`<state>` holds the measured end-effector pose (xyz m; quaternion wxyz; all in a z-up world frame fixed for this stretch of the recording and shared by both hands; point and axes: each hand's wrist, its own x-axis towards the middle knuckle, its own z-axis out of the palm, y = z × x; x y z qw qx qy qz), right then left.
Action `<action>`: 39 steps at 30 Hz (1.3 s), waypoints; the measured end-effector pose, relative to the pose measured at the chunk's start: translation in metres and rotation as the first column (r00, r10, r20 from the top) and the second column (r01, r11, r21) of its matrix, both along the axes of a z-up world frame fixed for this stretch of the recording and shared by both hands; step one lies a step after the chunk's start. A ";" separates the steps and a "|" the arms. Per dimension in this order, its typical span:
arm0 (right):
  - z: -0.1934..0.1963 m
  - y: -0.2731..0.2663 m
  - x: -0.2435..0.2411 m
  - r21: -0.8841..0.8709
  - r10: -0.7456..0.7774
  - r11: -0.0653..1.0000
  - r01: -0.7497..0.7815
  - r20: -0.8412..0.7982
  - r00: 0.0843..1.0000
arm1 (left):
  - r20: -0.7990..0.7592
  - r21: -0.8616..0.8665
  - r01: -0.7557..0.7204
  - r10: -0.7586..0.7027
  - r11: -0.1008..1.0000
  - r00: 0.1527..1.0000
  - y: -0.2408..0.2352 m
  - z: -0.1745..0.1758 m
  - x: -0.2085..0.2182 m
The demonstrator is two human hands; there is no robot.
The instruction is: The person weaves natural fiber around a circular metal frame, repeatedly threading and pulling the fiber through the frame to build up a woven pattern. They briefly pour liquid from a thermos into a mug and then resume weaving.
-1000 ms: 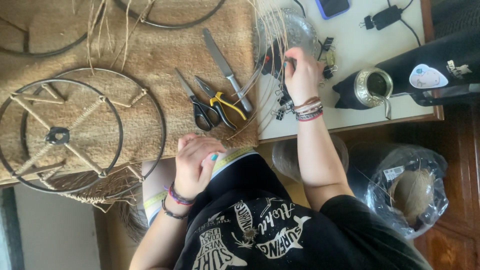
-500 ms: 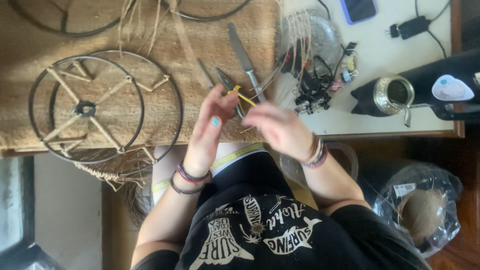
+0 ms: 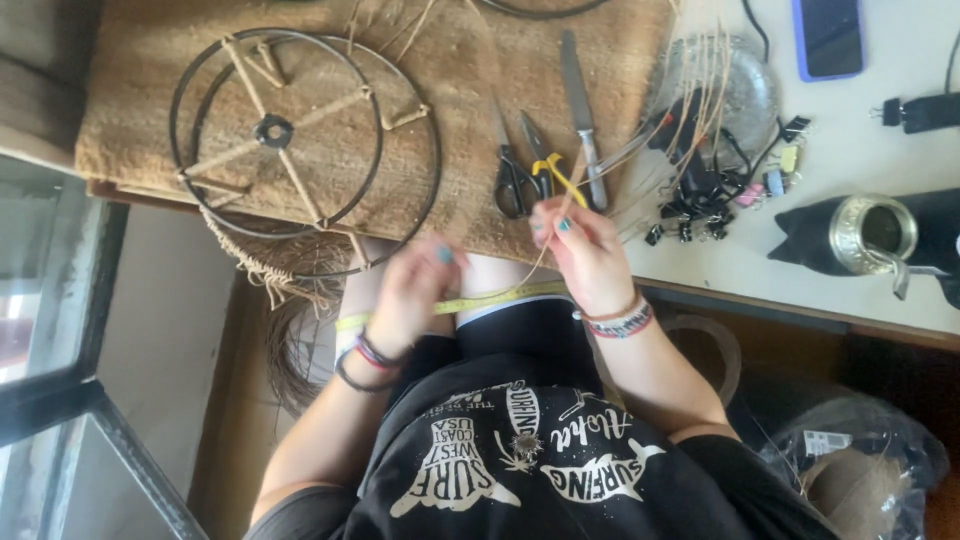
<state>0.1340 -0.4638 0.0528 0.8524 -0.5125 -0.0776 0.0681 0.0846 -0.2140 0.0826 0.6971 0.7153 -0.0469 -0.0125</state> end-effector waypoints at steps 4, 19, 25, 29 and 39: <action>0.055 0.048 -0.001 0.167 0.140 0.981 -0.094 -0.286 0.948 | -0.155 0.165 0.389 -0.366 0.906 0.918 -0.002 0.033 -0.029; 0.012 0.075 -0.073 -0.825 0.399 0.555 0.106 0.376 0.836 | -0.018 -0.789 -0.325 0.509 0.521 0.861 0.099 0.060 -0.025; 0.008 0.073 -0.059 -0.977 0.616 0.169 0.130 0.208 0.760 | -0.013 -0.796 -0.365 0.589 0.483 0.808 0.120 0.081 -0.032; 0.035 0.090 -0.058 -0.903 0.400 0.407 0.138 0.312 0.862 | 0.079 -0.494 -0.504 0.614 0.709 0.785 0.109 0.085 -0.040; 0.092 0.148 -0.061 -0.594 0.248 0.801 0.079 0.449 0.858 | 0.111 -0.358 -0.204 0.259 0.911 0.960 0.032 0.066 -0.052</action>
